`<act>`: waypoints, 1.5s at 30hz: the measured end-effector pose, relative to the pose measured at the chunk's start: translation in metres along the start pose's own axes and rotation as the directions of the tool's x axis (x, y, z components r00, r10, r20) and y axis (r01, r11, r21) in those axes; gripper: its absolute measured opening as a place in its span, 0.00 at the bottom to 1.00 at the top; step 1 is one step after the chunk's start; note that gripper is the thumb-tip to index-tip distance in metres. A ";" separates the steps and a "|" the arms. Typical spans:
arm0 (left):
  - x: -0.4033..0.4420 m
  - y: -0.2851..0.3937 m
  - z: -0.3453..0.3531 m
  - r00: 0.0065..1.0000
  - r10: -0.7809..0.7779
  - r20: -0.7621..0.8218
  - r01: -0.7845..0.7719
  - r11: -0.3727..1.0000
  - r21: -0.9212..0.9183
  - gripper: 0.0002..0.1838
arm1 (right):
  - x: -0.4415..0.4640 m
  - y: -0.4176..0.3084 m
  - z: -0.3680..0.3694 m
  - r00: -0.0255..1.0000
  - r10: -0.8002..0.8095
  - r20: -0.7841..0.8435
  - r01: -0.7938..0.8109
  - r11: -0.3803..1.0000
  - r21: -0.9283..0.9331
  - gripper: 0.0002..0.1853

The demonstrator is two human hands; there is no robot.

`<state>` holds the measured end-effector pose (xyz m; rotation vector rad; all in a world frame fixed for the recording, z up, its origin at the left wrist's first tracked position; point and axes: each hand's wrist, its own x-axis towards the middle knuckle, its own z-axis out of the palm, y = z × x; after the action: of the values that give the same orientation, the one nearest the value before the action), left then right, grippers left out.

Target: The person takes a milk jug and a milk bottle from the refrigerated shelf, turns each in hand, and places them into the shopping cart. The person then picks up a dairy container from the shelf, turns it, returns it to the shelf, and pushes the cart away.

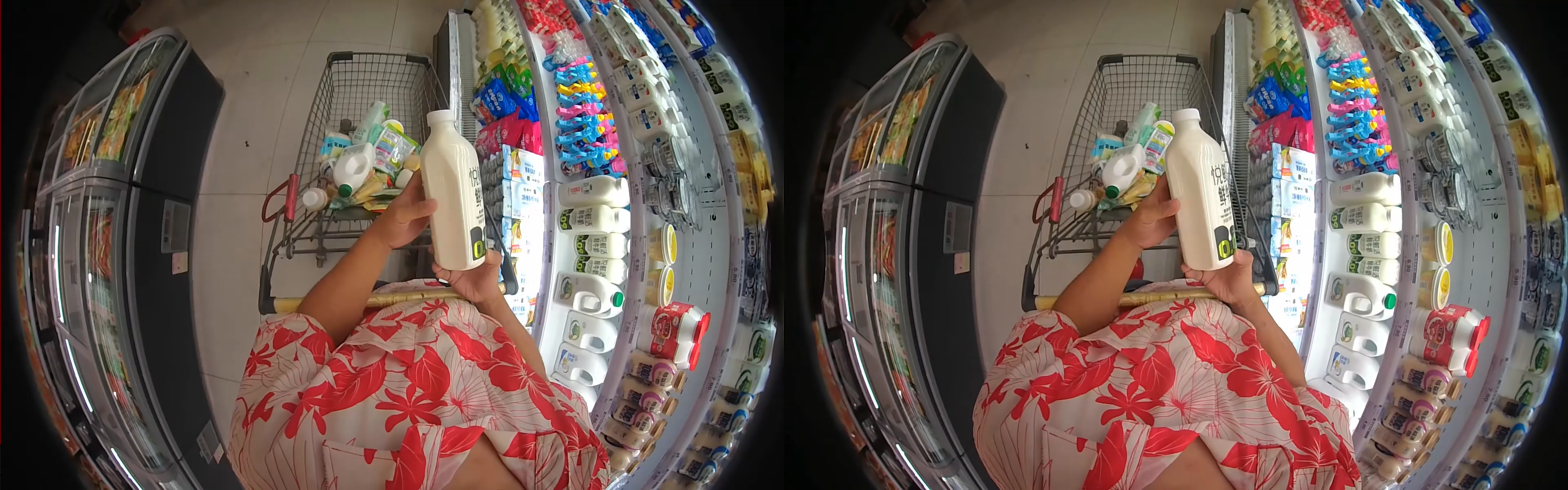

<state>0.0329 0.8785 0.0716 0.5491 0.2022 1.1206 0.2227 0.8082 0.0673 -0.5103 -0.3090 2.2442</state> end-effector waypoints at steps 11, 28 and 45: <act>0.000 -0.006 -0.001 0.971 0.141 -0.192 -0.089 0.962 0.257 0.50 | 0.008 0.015 0.016 0.891 -0.417 -0.179 0.257 0.789 -0.559 0.49; 0.008 -0.013 -0.008 0.947 -0.211 0.243 0.255 0.953 -0.163 0.41 | -0.014 -0.003 -0.019 0.977 0.181 0.117 -0.200 0.963 0.180 0.41; 0.008 -0.014 -0.017 0.950 -0.290 0.112 0.302 0.947 -0.107 0.39 | -0.003 0.004 -0.007 0.998 0.066 0.013 -0.064 0.988 -0.139 0.48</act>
<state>0.0399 0.8868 0.0510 0.4434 0.1266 0.8058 0.2251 0.8039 0.0600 -0.5815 -0.4665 2.3019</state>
